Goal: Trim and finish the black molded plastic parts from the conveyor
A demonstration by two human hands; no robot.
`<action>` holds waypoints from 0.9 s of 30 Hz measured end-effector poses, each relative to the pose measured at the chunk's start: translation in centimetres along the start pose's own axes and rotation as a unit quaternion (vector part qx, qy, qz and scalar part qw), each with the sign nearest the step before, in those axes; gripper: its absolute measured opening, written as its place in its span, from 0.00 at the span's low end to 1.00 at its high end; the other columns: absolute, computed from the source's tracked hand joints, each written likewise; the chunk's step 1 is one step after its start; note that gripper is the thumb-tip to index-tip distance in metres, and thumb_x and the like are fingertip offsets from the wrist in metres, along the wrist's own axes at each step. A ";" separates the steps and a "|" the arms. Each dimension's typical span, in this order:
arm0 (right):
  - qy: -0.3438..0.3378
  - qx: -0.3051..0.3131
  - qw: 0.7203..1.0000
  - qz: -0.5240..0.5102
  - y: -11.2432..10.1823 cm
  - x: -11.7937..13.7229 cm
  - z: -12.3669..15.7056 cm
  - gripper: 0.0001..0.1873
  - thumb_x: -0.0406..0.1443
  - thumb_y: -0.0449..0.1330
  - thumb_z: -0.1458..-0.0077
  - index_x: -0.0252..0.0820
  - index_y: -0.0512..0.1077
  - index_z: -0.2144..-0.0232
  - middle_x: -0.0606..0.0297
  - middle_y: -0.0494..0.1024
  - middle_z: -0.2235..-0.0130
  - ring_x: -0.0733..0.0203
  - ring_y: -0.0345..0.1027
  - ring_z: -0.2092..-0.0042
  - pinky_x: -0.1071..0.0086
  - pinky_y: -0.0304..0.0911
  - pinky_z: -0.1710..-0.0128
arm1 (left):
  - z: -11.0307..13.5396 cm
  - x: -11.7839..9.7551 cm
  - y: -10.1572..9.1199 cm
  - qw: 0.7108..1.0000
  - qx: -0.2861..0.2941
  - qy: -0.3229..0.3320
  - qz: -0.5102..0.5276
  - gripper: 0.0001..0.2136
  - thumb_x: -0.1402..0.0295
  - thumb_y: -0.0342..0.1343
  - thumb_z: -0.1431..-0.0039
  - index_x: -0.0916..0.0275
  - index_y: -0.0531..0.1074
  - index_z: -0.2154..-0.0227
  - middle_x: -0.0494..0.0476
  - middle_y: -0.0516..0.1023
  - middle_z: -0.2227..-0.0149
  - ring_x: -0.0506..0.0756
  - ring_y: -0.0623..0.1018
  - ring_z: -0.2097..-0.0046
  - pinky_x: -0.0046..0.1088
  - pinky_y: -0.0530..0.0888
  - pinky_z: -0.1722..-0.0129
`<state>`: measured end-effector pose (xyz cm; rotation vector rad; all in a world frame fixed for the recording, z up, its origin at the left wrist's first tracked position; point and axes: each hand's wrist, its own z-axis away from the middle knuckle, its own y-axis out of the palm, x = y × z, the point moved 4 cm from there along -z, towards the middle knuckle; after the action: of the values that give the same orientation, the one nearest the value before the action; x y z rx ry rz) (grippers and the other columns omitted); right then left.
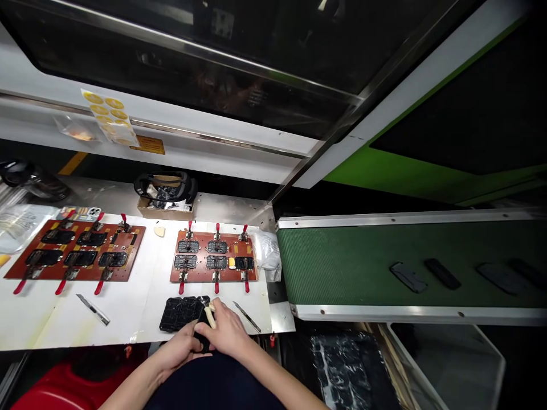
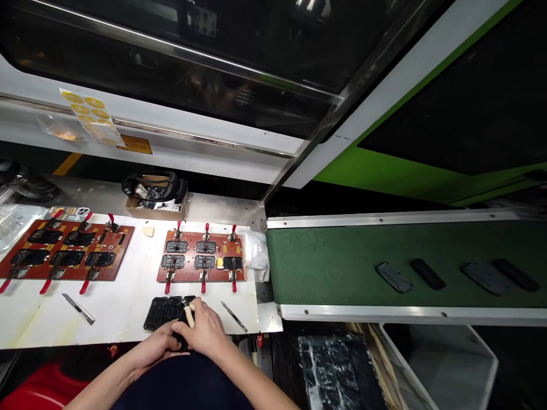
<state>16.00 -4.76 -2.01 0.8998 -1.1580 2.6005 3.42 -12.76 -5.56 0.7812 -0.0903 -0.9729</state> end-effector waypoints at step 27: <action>0.258 0.029 0.962 0.080 -1.0 -17.8 13.3 0.08 0.34 0.65 0.58 0.47 0.68 0.82 0.51 0.76 0.75 0.36 0.76 0.65 0.54 0.65 0.64 | 2.2 1.3 -7.3 0.983 -0.172 0.027 0.059 0.17 0.60 0.62 0.40 0.62 0.70 0.51 0.63 0.78 0.46 0.59 0.80 0.50 0.38 0.77 0.50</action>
<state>36.91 -11.92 -4.81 0.1079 -1.0383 2.7564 -1.91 -17.32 -8.92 0.4780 0.0768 -0.8256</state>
